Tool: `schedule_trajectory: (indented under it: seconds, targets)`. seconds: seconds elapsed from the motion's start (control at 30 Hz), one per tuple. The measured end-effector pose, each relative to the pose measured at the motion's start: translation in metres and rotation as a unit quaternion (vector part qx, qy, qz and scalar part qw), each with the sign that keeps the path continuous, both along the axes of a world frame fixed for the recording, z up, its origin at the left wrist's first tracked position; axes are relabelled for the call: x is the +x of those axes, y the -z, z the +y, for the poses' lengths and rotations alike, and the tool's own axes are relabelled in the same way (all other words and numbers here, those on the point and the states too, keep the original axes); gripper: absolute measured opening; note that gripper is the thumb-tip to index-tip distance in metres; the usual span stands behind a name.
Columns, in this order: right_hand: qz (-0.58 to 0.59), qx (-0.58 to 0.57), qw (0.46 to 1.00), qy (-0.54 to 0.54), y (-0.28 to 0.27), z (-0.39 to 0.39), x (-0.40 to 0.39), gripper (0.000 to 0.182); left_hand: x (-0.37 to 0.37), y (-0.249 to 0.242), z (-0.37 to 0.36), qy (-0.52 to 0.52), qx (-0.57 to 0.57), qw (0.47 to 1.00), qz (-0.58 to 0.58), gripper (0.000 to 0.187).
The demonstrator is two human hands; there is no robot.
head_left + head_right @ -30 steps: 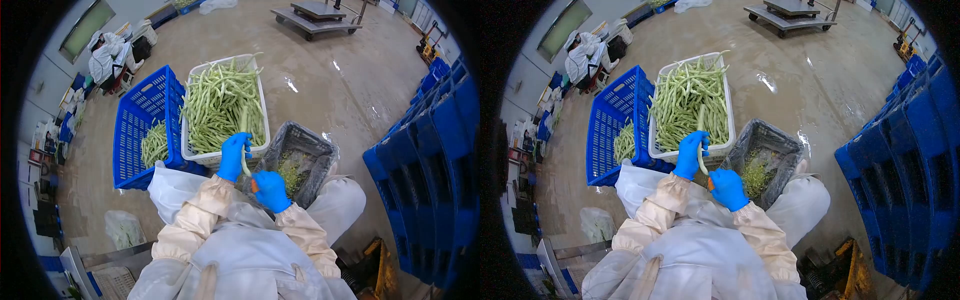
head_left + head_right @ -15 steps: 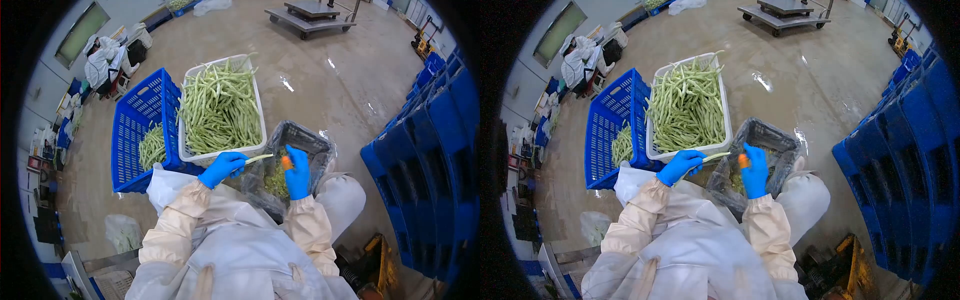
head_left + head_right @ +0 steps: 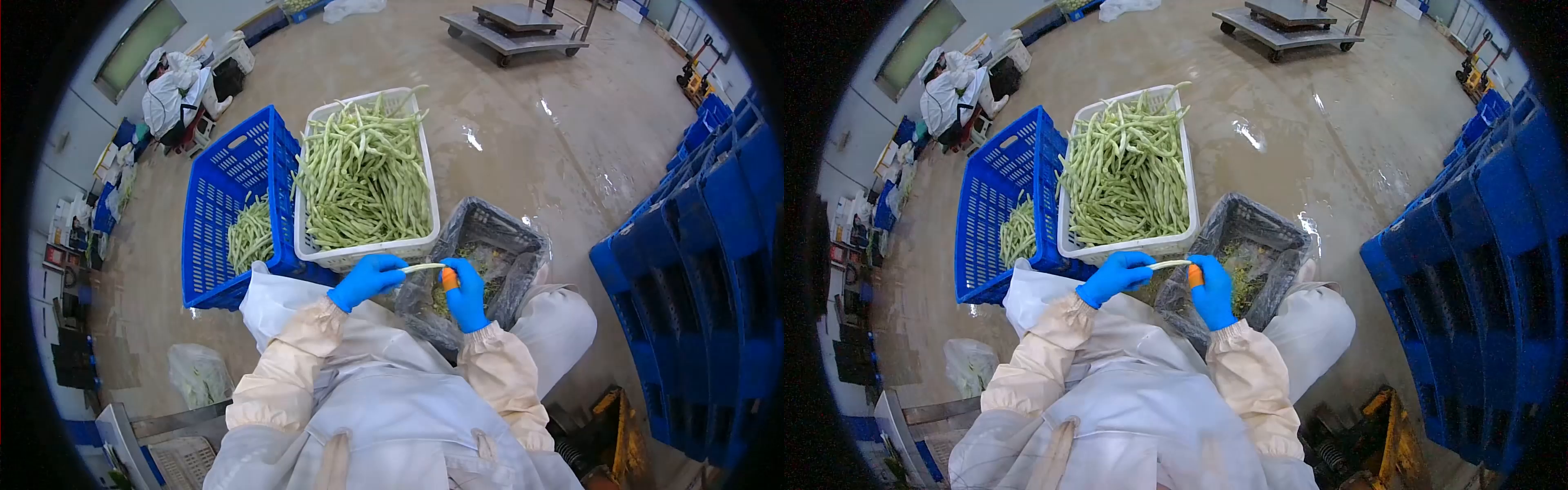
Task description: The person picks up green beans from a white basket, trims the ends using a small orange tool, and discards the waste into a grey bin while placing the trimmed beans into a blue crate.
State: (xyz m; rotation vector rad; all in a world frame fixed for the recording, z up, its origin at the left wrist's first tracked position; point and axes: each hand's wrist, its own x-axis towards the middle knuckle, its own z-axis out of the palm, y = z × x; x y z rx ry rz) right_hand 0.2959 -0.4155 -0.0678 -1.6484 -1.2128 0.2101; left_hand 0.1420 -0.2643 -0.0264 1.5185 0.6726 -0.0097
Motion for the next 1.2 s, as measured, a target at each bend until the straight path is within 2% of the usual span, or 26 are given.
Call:
schedule_trajectory:
  seconds: [0.03, 0.07, 0.1, 0.17, 0.23, 0.3, 0.37, 0.4, 0.47, 0.6, 0.67, 0.7, 0.73, 0.77, 0.8, 0.87, 0.9, 0.93, 0.97, 1.0, 1.03, 1.07, 1.1, 1.13, 1.2]
  targets:
    - [0.234, 0.037, 0.971, -0.008, 0.004, 0.002, -0.006, 0.019, 0.002, 0.009, -0.004, -0.017, 0.025, 0.999, -0.026, 0.018]
    - [0.455, 0.071, 0.888, -0.017, 0.007, 0.005, -0.011, 0.018, 0.003, 0.017, -0.008, -0.036, 0.052, 0.997, -0.053, 0.018]
    - [0.454, 0.069, 0.888, -0.02, 0.004, 0.007, -0.016, 0.018, 0.004, 0.021, -0.013, -0.04, 0.051, 0.996, -0.054, 0.018]
    - [0.655, 0.155, 0.737, -0.058, -0.003, 0.009, -0.022, 0.019, 0.005, 0.029, -0.022, -0.072, -0.016, 0.992, -0.1, 0.019]
    - [0.64, 0.13, 0.755, -0.058, -0.006, 0.01, -0.023, 0.018, 0.003, 0.036, -0.028, -0.081, -0.026, 0.993, -0.084, 0.021]
    - [0.623, 0.105, 0.773, -0.059, -0.004, 0.012, -0.02, 0.018, 0.0, 0.046, -0.032, -0.146, -0.123, 0.979, -0.076, 0.021]
    - [0.484, -0.014, 0.869, -0.101, 0.007, 0.013, -0.015, 0.017, -0.005, 0.048, -0.028, -0.157, -0.106, 0.978, -0.086, 0.022]
    - [0.484, -0.014, 0.869, -0.1, 0.009, 0.013, -0.017, 0.017, -0.008, 0.048, -0.024, -0.165, -0.086, 0.978, -0.097, 0.022]
    - [0.569, -0.056, 0.812, -0.123, 0.014, 0.012, -0.022, 0.017, -0.015, 0.056, -0.017, -0.155, -0.096, 0.978, -0.102, 0.022]
    - [0.574, -0.062, 0.805, -0.139, 0.016, 0.013, -0.03, 0.017, -0.018, 0.055, -0.016, -0.141, -0.135, 0.973, -0.124, 0.023]
    - [0.494, -0.087, 0.837, -0.219, 0.01, 0.014, -0.039, 0.016, -0.011, 0.05, -0.022, -0.164, -0.174, 0.962, -0.133, 0.024]
    - [0.493, -0.089, 0.837, -0.221, 0.015, 0.013, -0.042, 0.016, -0.01, 0.048, -0.023, -0.185, -0.212, 0.95, -0.138, 0.026]
    - [0.442, -0.128, 0.857, -0.234, 0.024, 0.012, -0.045, 0.015, -0.011, 0.052, -0.02, -0.188, -0.213, 0.949, -0.14, 0.026]
    - [0.388, -0.166, 0.873, -0.246, 0.034, 0.012, -0.047, 0.015, -0.012, 0.057, -0.013, -0.202, -0.265, 0.924, -0.187, 0.028]
    - [0.3, -0.231, 0.898, -0.224, 0.042, 0.01, -0.04, 0.016, -0.014, 0.059, -0.004, -0.215, -0.315, 0.894, -0.233, 0.031]
    - [0.123, -0.236, 0.962, -0.059, 0.082, 0.0, -0.027, 0.019, -0.029, 0.049, 0.025, -0.25, -0.303, 0.878, -0.272, 0.035]
    - [0.041, -0.315, 0.948, 0.012, 0.076, -0.003, -0.016, 0.017, -0.046, 0.058, 0.049, -0.307, -0.217, 0.883, -0.28, 0.038]
    - [-0.041, -0.389, 0.917, 0.082, 0.066, -0.006, -0.006, 0.015, -0.055, 0.02, 0.062, -0.395, -0.161, 0.863, -0.27, 0.029]
    - [-0.04, -0.389, 0.917, 0.082, 0.065, -0.011, 0.0, 0.015, -0.08, 0.004, 0.09, -0.396, -0.065, 0.886, -0.232, 0.026]
    - [-0.104, -0.401, 0.903, 0.112, 0.064, -0.016, 0.006, 0.012, -0.106, 0.0, 0.118, -0.441, 0.006, 0.87, -0.221, 0.023]
    - [-0.168, -0.411, 0.885, 0.143, 0.063, -0.017, 0.011, 0.009, -0.12, -0.028, 0.138, -0.479, 0.084, 0.853, -0.191, 0.021]
    - [-0.166, -0.41, 0.885, 0.145, 0.06, -0.015, 0.011, 0.009, -0.135, -0.039, 0.167, -0.466, 0.426, 0.766, -0.116, 0.02]
    - [-0.238, -0.366, 0.882, 0.178, 0.055, -0.013, 0.011, 0.009, -0.136, -0.056, 0.181, -0.394, 0.713, 0.58, -0.025, 0.019]
    - [-0.307, -0.318, 0.872, 0.208, 0.053, -0.011, 0.01, 0.009, -0.128, -0.057, 0.182, -0.392, 0.713, 0.58, -0.024, 0.019]
    - [-0.288, -0.343, 0.874, 0.188, 0.054, -0.005, 0.011, 0.01, -0.089, -0.054, 0.182, -0.337, 0.63, 0.7, 0.008, 0.023]
